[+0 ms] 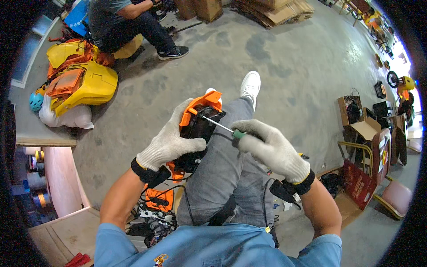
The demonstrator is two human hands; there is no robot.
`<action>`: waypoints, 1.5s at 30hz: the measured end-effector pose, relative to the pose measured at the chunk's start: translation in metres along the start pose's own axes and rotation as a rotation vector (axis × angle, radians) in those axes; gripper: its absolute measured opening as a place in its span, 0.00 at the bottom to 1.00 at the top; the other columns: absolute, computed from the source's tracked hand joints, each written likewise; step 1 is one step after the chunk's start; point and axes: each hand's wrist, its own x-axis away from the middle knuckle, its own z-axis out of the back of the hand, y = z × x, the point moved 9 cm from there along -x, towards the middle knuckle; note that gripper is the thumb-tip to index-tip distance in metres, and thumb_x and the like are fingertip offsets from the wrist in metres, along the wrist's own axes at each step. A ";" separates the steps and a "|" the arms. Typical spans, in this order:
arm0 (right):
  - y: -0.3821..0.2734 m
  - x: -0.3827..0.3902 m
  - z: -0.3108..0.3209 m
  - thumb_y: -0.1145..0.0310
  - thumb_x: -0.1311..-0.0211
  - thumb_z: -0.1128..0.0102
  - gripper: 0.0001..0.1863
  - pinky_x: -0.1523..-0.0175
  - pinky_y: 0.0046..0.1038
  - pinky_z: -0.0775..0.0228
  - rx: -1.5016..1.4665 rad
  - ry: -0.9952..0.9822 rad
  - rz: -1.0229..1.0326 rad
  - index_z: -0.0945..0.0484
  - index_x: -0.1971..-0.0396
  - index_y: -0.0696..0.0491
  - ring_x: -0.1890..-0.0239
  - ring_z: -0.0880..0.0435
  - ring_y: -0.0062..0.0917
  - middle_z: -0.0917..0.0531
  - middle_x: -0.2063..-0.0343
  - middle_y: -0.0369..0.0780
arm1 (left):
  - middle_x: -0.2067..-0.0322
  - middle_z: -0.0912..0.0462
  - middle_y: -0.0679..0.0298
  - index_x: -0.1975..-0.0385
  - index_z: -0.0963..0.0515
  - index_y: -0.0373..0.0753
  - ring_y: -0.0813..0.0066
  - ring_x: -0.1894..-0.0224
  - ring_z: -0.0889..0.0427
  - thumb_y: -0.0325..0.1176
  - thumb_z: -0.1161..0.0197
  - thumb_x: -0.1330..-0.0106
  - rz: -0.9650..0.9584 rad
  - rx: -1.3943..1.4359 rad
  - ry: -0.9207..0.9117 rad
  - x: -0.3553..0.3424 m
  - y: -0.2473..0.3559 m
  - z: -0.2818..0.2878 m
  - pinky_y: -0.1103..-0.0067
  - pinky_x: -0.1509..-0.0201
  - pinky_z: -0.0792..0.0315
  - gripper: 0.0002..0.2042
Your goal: Using a screwdriver to repair or assemble a battery pack component in a workshop.
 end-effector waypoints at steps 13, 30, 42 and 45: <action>-0.042 0.026 -0.024 0.73 0.31 0.37 0.26 0.61 0.38 0.20 1.031 0.221 0.782 0.22 0.32 0.45 0.67 0.16 0.38 0.16 0.64 0.44 | 0.31 0.26 0.53 0.18 0.46 0.42 0.59 0.29 0.26 0.36 0.18 0.51 0.015 0.004 -0.024 0.000 0.003 -0.001 0.68 0.22 0.35 0.58; -0.033 0.031 -0.021 0.71 0.41 0.31 0.33 0.54 0.41 0.20 1.081 0.318 0.746 0.23 0.32 0.44 0.60 0.18 0.44 0.16 0.56 0.42 | 0.31 0.27 0.55 0.19 0.45 0.39 0.63 0.29 0.27 0.35 0.18 0.50 -0.023 0.013 -0.035 -0.005 -0.008 0.001 0.68 0.22 0.36 0.56; -0.006 0.001 -0.010 0.67 0.32 0.35 0.26 0.42 0.31 0.21 0.093 -0.028 0.133 0.22 0.36 0.61 0.50 0.13 0.26 0.12 0.51 0.41 | 0.34 0.25 0.48 0.19 0.45 0.40 0.55 0.30 0.25 0.41 0.19 0.52 0.018 0.031 -0.055 -0.003 -0.001 0.000 0.67 0.24 0.34 0.57; -0.033 0.016 -0.007 0.69 0.37 0.31 0.27 0.48 0.38 0.19 0.552 0.189 0.589 0.22 0.37 0.53 0.55 0.13 0.42 0.15 0.58 0.46 | 0.31 0.27 0.50 0.18 0.47 0.39 0.57 0.28 0.28 0.40 0.16 0.52 0.015 0.018 -0.052 -0.003 0.000 0.001 0.68 0.21 0.37 0.59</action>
